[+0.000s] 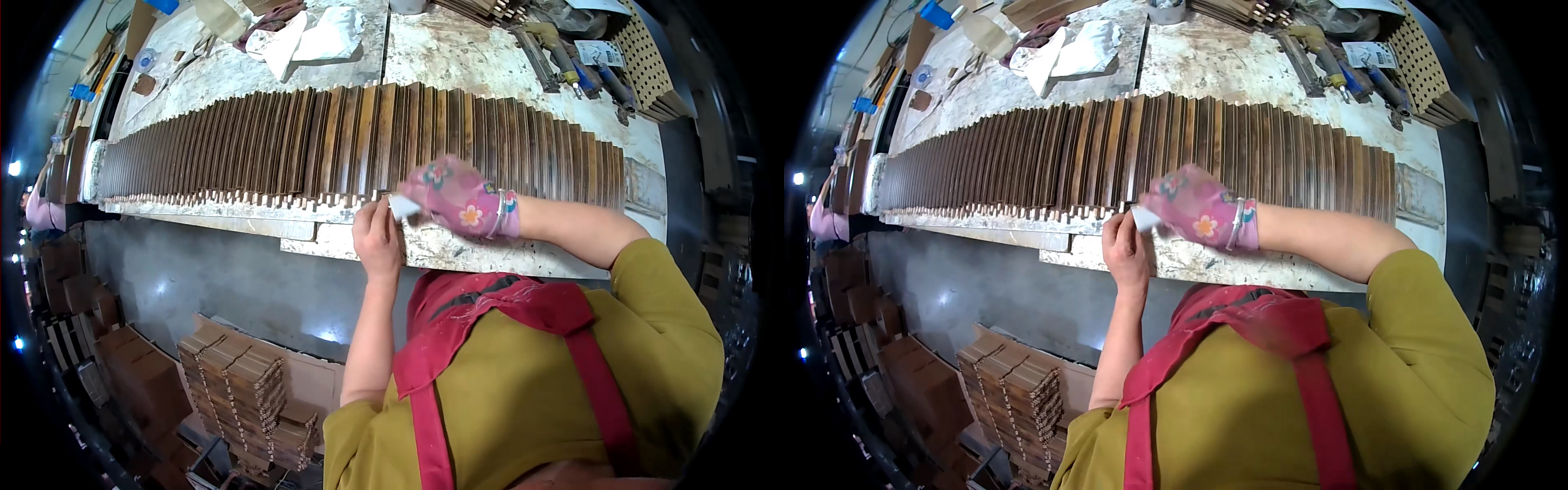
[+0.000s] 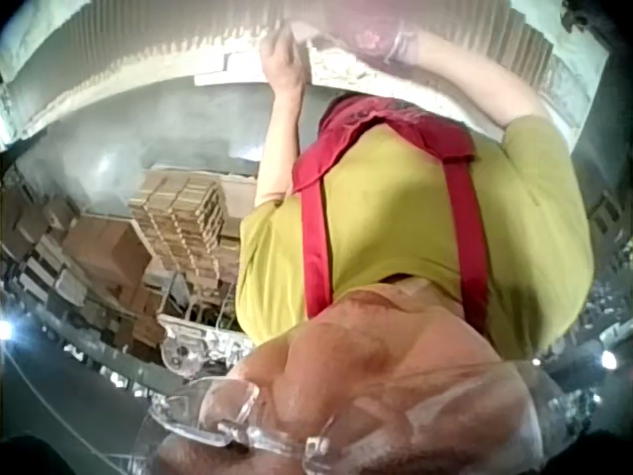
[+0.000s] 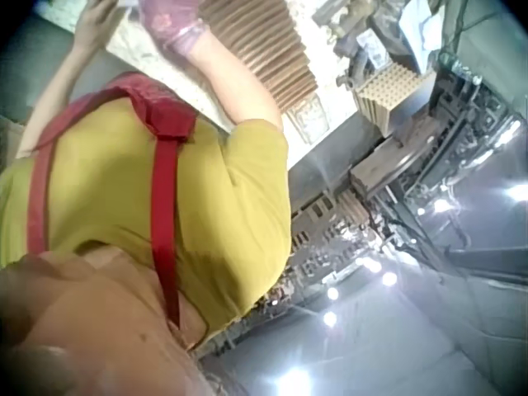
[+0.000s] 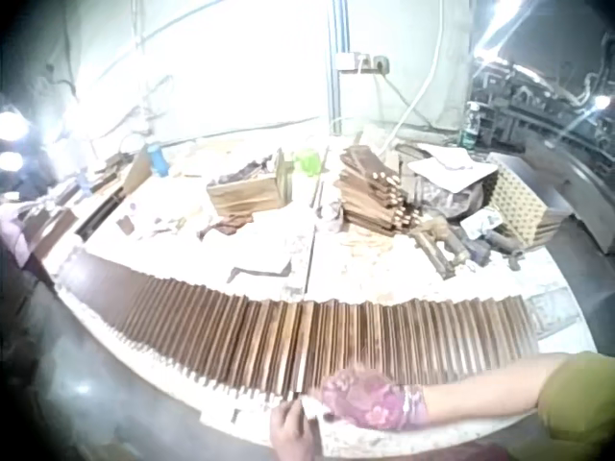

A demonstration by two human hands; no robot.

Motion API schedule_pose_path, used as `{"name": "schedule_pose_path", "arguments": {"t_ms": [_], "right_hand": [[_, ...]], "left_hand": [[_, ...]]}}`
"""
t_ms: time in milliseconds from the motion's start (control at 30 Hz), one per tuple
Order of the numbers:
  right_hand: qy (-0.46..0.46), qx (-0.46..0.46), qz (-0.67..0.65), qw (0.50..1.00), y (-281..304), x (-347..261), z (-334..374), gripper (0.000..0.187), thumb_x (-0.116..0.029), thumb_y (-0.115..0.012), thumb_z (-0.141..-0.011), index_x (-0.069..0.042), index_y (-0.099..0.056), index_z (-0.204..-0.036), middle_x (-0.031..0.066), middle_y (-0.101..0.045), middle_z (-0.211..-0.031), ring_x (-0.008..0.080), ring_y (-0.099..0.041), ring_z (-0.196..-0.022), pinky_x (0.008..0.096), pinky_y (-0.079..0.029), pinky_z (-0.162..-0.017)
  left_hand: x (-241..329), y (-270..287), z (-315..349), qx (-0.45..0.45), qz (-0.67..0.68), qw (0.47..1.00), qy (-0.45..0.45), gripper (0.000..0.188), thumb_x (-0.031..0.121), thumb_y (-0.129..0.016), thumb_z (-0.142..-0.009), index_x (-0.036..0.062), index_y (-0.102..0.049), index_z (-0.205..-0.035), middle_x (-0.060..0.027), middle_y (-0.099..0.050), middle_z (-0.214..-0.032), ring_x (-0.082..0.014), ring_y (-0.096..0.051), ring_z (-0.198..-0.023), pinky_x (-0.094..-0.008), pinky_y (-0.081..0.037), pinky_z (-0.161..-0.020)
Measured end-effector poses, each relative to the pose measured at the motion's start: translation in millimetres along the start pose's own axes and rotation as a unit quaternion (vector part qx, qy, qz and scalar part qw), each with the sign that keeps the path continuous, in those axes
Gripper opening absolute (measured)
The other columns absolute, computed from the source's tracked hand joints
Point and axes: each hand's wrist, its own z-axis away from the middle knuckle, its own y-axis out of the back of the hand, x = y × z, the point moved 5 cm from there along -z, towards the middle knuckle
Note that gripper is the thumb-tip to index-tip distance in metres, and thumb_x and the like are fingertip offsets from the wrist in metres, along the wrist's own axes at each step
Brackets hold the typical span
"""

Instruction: The person applies adhesive from a bottle to the ends of wood slats and then wipes the slats with a block.

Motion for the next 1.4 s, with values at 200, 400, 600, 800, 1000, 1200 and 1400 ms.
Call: {"name": "schedule_pose_path", "arguments": {"t_ms": [200, 400, 600, 800, 1000, 1200, 1400], "right_hand": [[-0.228, 0.015, -0.135, 0.964, 29.7, 88.3, -32.0, 0.03, -0.022, -0.059, -0.09, -0.01, -0.06, -0.117, 0.0118, -0.064, -0.094, 0.0247, -0.064, -0.077, 0.0356, -0.052, -0.072], [-0.004, -0.031, -0.044, 0.999, 10.8, 45.9, -18.8, 0.02, -0.023, -0.062, -0.086, -0.011, -0.064, -0.101, 0.0034, -0.063, -0.089, 0.018, -0.063, -0.08, 0.0315, -0.053, -0.07], [-0.231, -0.044, -0.148, 0.961, 35.4, 135.1, -43.3, 0.031, -0.031, -0.056, -0.094, -0.014, -0.06, -0.119, 0.0091, -0.064, -0.098, 0.0195, -0.063, -0.082, 0.0315, -0.052, -0.073], [-0.216, -0.124, -0.021, 0.968, 15.4, 139.8, -62.4, 0.029, -0.024, -0.06, -0.091, -0.014, -0.06, -0.118, 0.009, -0.066, -0.087, 0.0192, -0.062, -0.068, 0.0339, -0.052, -0.058], [-0.161, -0.07, -0.05, 0.983, 26.1, 121.6, -46.8, 0.022, -0.02, -0.063, -0.085, -0.011, -0.061, -0.106, 0.0128, -0.062, -0.097, 0.0282, -0.066, -0.083, 0.0379, -0.054, -0.066], [-0.109, -0.05, -0.044, 0.992, 13.3, 112.8, -46.5, 0.021, -0.014, -0.06, -0.086, -0.008, -0.061, -0.106, 0.0125, -0.065, -0.101, 0.0231, -0.066, -0.08, 0.0346, -0.056, -0.061], [-0.19, 0.003, -0.073, 0.979, 28.0, 144.0, -56.8, 0.026, -0.014, -0.056, -0.089, -0.008, -0.059, -0.114, 0.0139, -0.067, -0.084, 0.0231, -0.067, -0.076, 0.0349, -0.056, -0.062]], "left_hand": [[9.0, 3.5, -4.5, 0.014, -0.012, 1.0, -0.016, 0.025, 0.002, -0.066, -0.082, 0.0039, -0.068, -0.106, -0.0111, -0.061, -0.1, -0.0282, -0.059, -0.091, -0.0369, -0.047, -0.079], [15.4, 7.9, -6.2, 0.021, -0.037, 0.999, -0.031, 0.027, -0.001, -0.064, -0.083, 0.0059, -0.068, -0.108, -0.0099, -0.06, -0.099, -0.0259, -0.06, -0.087, -0.0354, -0.049, -0.078], [24.0, 26.1, -12.0, 0.08, -0.157, 0.983, -0.047, 0.033, 0.004, -0.07, -0.081, 0.0109, -0.067, -0.112, -0.0091, -0.056, -0.104, -0.0275, -0.051, -0.098, -0.0408, -0.039, -0.088], [44.4, 10.3, -56.2, 0.011, -0.236, 0.97, -0.062, 0.041, 0.023, -0.069, -0.085, 0.0142, -0.059, -0.124, -0.0077, -0.051, -0.124, -0.0311, -0.039, -0.127, -0.048, -0.029, -0.101], [37.6, 12.6, -67.3, 0.035, -0.236, 0.971, -0.018, 0.048, 0.022, -0.072, -0.08, 0.014, -0.057, -0.125, -0.0076, -0.049, -0.127, -0.0323, -0.037, -0.128, -0.0514, -0.029, -0.101], [33.6, 14.4, -64.4, 0.052, -0.235, 0.97, -0.014, 0.052, 0.024, -0.072, -0.081, 0.011, -0.054, -0.128, -0.0101, -0.047, -0.128, -0.0328, -0.037, -0.128, -0.0515, -0.029, -0.101], [30.9, 17.4, -48.6, 0.065, -0.171, 0.983, 0.012, 0.045, 0.018, -0.071, -0.083, 0.0079, -0.056, -0.124, -0.0123, -0.048, -0.127, -0.0333, -0.041, -0.125, -0.0458, -0.035, -0.099]]}}
